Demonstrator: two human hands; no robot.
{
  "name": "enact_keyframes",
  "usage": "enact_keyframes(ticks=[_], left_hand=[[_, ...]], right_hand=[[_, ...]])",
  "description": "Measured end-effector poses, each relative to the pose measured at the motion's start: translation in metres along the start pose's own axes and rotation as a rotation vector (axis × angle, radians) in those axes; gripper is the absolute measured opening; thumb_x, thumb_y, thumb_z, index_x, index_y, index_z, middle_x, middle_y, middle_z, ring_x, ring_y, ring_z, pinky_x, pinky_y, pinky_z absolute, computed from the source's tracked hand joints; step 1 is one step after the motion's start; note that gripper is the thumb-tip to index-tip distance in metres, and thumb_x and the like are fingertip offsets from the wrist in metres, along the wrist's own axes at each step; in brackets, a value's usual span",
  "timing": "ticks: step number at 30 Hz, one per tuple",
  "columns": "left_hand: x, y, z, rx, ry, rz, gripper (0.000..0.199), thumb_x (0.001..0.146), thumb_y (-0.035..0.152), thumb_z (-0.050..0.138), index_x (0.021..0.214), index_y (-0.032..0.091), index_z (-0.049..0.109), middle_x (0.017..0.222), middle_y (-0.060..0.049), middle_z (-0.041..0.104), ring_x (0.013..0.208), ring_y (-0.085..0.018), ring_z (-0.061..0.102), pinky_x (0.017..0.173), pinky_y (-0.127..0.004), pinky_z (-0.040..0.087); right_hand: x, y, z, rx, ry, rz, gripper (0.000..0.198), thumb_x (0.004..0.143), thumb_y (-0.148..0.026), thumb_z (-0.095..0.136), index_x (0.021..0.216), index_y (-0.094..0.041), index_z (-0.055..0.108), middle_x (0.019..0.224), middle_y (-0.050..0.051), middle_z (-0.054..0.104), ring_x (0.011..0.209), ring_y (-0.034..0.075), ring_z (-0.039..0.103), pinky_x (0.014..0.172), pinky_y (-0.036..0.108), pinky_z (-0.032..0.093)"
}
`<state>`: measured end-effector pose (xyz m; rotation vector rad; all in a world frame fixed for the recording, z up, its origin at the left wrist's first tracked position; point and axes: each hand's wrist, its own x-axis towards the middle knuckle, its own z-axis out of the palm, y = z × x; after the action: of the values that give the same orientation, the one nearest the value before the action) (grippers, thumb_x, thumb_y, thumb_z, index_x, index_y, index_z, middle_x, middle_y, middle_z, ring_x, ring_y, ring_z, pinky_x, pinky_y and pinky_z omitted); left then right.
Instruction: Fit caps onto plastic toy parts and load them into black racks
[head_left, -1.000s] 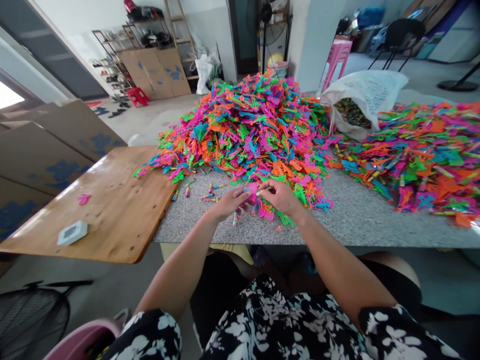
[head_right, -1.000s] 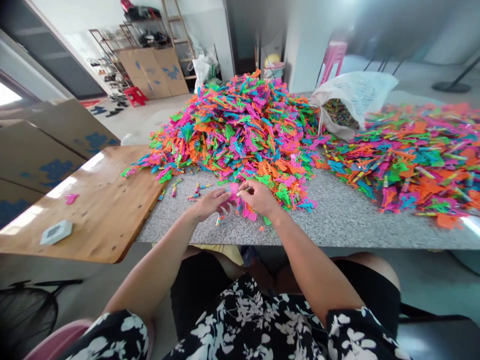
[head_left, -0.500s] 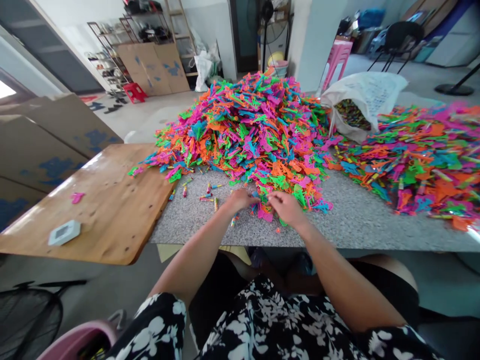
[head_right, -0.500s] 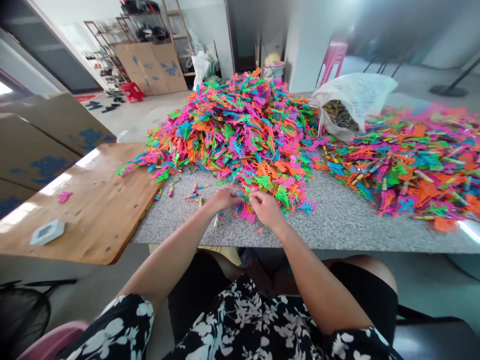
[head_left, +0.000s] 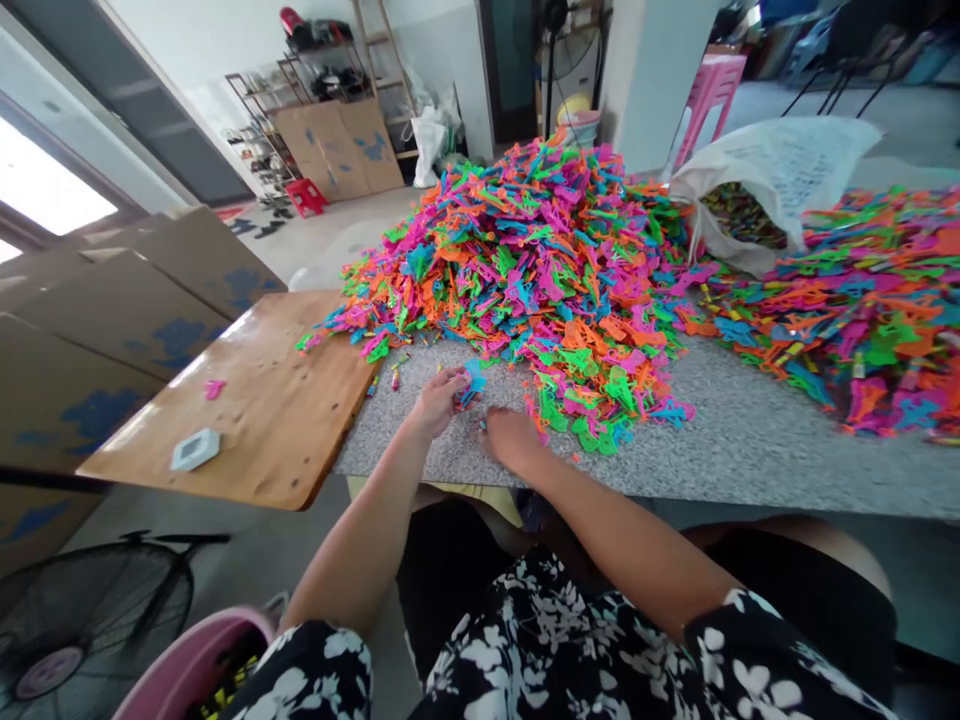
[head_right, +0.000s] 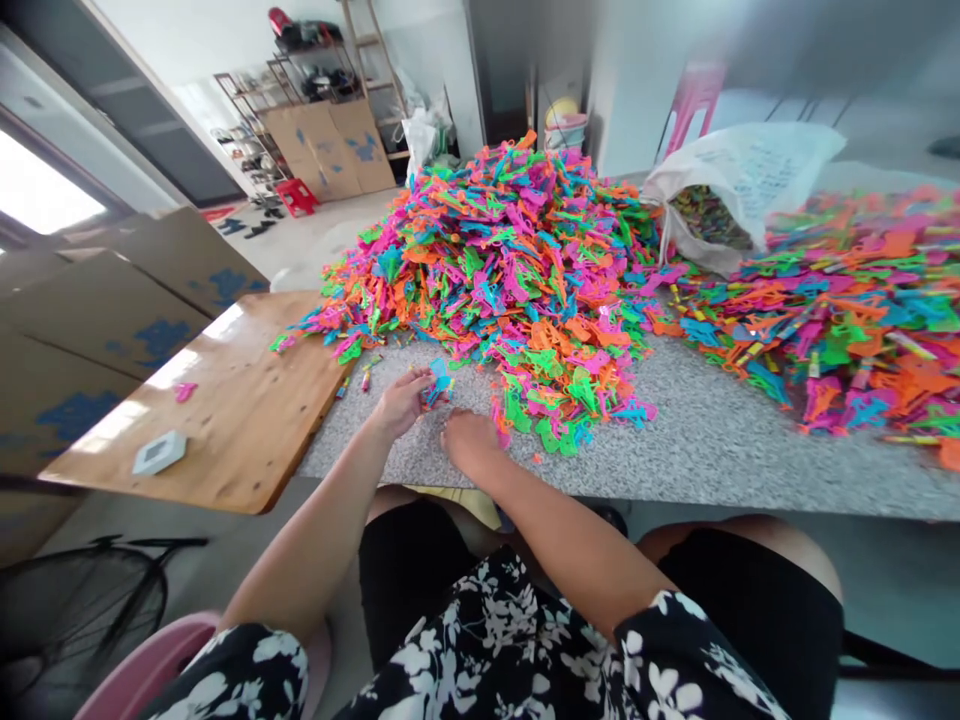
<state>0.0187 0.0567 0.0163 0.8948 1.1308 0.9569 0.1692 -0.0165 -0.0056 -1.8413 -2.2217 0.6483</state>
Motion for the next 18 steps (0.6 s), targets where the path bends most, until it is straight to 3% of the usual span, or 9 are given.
enact_keyframes(ticks=[2, 5, 8, 11, 15, 18], left_hand=[[-0.010, 0.000, -0.007, -0.002, -0.016, 0.006, 0.055, 0.070, 0.033, 0.090, 0.114, 0.019, 0.060, 0.086, -0.002, 0.074, 0.070, -0.018, 0.075, 0.059, -0.025, 0.058], [-0.021, -0.001, -0.009, -0.007, -0.040, 0.040, 0.049, 0.069, 0.033, 0.090, 0.105, 0.018, 0.061, 0.082, 0.000, 0.071, 0.071, -0.018, 0.075, 0.055, -0.022, 0.055], [-0.025, -0.002, -0.004, 0.003, -0.027, 0.089, 0.043, 0.070, 0.033, 0.086, 0.100, 0.019, 0.058, 0.079, 0.001, 0.070, 0.068, -0.017, 0.072, 0.048, -0.021, 0.049], [-0.025, -0.003, 0.006, 0.044, -0.045, 0.131, 0.044, 0.073, 0.034, 0.085, 0.106, 0.019, 0.060, 0.093, -0.002, 0.075, 0.070, -0.014, 0.070, 0.048, -0.021, 0.047], [-0.025, -0.004, 0.015, 0.056, -0.106, 0.162, 0.049, 0.074, 0.038, 0.089, 0.108, 0.019, 0.059, 0.102, -0.005, 0.076, 0.073, -0.012, 0.068, 0.052, -0.020, 0.046], [-0.027, -0.003, 0.020, 0.070, -0.143, 0.176, 0.050, 0.075, 0.040, 0.090, 0.107, 0.019, 0.058, 0.101, -0.005, 0.077, 0.071, -0.011, 0.066, 0.052, -0.019, 0.043]], right_hand=[[0.006, 0.006, 0.001, 0.032, 0.015, 0.017, 0.032, 0.100, -0.032, 0.060, 0.122, -0.010, 0.069, 0.119, 0.024, 0.075, 0.109, 0.034, 0.074, 0.087, 0.038, 0.054], [0.010, 0.021, -0.004, 0.179, 0.121, 0.021, 0.026, 0.101, -0.033, 0.058, 0.117, -0.015, 0.067, 0.114, 0.018, 0.076, 0.106, 0.029, 0.073, 0.088, 0.035, 0.052], [0.012, 0.035, -0.009, 0.454, 0.203, -0.010, 0.018, 0.099, -0.032, 0.059, 0.111, -0.019, 0.064, 0.103, 0.009, 0.077, 0.094, 0.022, 0.072, 0.083, 0.032, 0.051], [0.014, 0.042, -0.012, 0.739, 0.195, -0.045, 0.014, 0.093, -0.031, 0.060, 0.103, -0.021, 0.062, 0.086, 0.001, 0.073, 0.078, 0.018, 0.068, 0.074, 0.028, 0.050], [0.011, 0.047, -0.016, 0.954, 0.263, -0.105, 0.017, 0.087, -0.034, 0.060, 0.097, -0.021, 0.064, 0.079, -0.001, 0.068, 0.071, 0.016, 0.063, 0.067, 0.027, 0.049], [0.005, 0.052, -0.023, 1.051, 0.238, -0.077, 0.024, 0.086, -0.039, 0.061, 0.101, -0.021, 0.068, 0.069, -0.003, 0.062, 0.057, 0.014, 0.055, 0.054, 0.026, 0.045]])
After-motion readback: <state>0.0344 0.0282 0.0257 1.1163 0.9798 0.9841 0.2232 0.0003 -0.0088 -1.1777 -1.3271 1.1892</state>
